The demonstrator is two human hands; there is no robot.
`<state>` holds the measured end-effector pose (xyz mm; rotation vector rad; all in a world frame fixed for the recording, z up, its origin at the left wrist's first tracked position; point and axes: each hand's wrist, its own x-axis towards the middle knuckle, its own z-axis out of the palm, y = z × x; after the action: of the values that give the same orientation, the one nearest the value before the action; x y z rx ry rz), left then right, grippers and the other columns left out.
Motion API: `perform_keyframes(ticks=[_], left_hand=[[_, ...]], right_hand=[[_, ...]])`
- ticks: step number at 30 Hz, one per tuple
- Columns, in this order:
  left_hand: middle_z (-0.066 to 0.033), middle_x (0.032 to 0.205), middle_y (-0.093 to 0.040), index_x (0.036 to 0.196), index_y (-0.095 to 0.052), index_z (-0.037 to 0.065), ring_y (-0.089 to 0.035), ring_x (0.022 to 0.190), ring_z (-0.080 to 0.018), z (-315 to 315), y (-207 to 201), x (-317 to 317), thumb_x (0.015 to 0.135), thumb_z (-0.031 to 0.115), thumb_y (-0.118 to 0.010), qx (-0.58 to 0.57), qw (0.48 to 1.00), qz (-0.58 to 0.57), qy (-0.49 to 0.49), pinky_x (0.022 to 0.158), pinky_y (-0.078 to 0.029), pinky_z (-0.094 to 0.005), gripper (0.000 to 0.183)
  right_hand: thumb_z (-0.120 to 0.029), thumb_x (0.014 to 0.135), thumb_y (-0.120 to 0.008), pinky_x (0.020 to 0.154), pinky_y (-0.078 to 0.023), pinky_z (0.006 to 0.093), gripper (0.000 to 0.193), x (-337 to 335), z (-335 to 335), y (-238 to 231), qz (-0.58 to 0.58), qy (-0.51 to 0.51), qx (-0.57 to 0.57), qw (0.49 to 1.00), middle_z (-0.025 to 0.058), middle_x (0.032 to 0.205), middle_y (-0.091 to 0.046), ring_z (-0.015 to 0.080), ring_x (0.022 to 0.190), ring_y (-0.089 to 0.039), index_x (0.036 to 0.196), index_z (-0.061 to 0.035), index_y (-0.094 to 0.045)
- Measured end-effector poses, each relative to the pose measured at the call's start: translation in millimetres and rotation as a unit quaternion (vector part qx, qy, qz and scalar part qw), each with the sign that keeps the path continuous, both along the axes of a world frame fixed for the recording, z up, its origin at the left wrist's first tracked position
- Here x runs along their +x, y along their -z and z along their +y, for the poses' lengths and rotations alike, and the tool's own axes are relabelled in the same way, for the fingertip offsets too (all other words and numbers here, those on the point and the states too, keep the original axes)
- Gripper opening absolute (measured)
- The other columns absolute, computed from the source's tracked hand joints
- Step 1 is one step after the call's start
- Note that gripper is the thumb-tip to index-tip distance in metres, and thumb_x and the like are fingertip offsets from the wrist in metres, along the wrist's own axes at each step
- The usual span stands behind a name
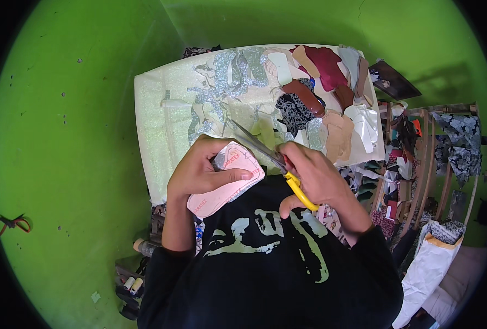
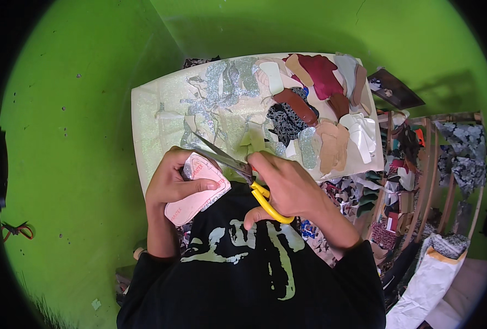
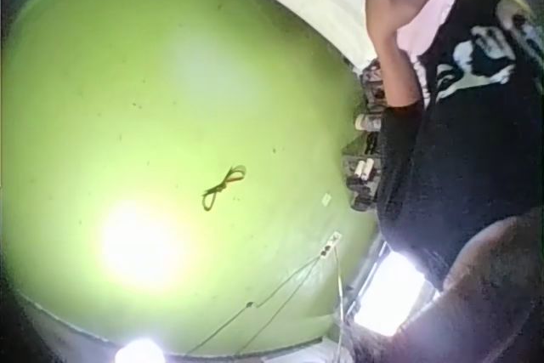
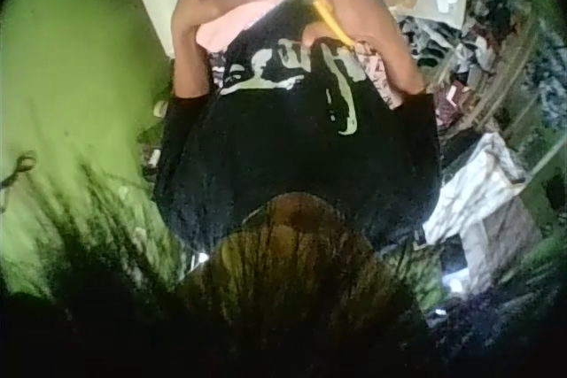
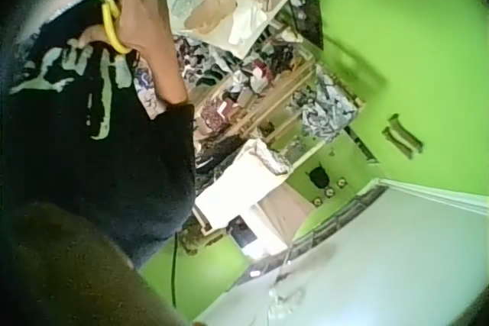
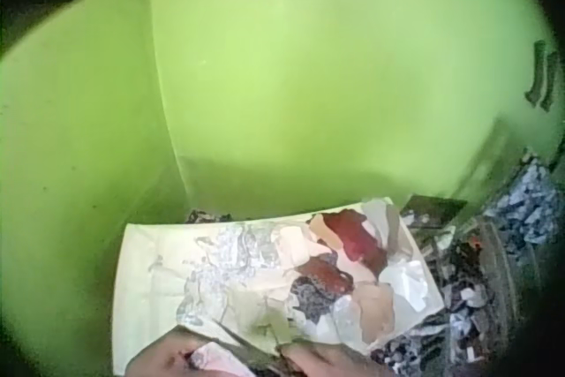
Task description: Cutting out shoe component shapes from leather or synthetic material using scissors.
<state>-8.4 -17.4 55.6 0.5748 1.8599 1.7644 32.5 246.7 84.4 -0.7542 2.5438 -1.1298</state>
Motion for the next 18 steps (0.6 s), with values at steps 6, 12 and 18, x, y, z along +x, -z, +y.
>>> perform_keyframes(ticks=[6,12,18], left_hand=[[-0.0081,0.073,-0.068,0.098,-0.071,-0.001,-0.058,0.064,-0.0101,6.6,7.5,-1.4,0.075,0.014,-0.086,0.035,0.993,0.108,0.014,0.064,-0.047,-0.0269,0.031],[-0.0092,0.074,-0.068,0.096,-0.071,0.000,-0.057,0.063,-0.0103,4.0,6.5,-2.9,0.075,0.015,-0.085,0.018,0.994,0.101,0.034,0.062,-0.046,-0.0273,0.030],[-0.0124,0.073,-0.067,0.097,-0.070,0.000,-0.058,0.059,-0.0196,2.6,-0.8,-4.5,0.076,0.017,-0.084,-0.026,0.984,0.172,0.048,0.061,-0.047,-0.0294,0.031]], right_hand=[[-0.072,0.044,-0.083,0.063,-0.047,0.0419,0.107,-0.7,0.0,0.6,0.054,-0.027,0.009,0.998,0.0170,0.086,-0.055,0.0364,0.070,-0.057,0.114,0.0017,-0.048],[-0.072,0.045,-0.083,0.058,-0.046,0.0407,0.104,4.1,3.1,2.3,0.001,-0.032,0.042,0.999,0.0150,0.079,-0.055,0.0351,0.064,-0.057,0.110,0.0013,-0.050],[-0.071,0.045,-0.083,0.060,-0.049,0.0418,0.100,-10.2,8.7,-6.3,0.019,-0.056,0.032,0.998,0.0157,0.084,-0.056,0.0368,0.069,-0.059,0.107,0.0005,-0.051]])
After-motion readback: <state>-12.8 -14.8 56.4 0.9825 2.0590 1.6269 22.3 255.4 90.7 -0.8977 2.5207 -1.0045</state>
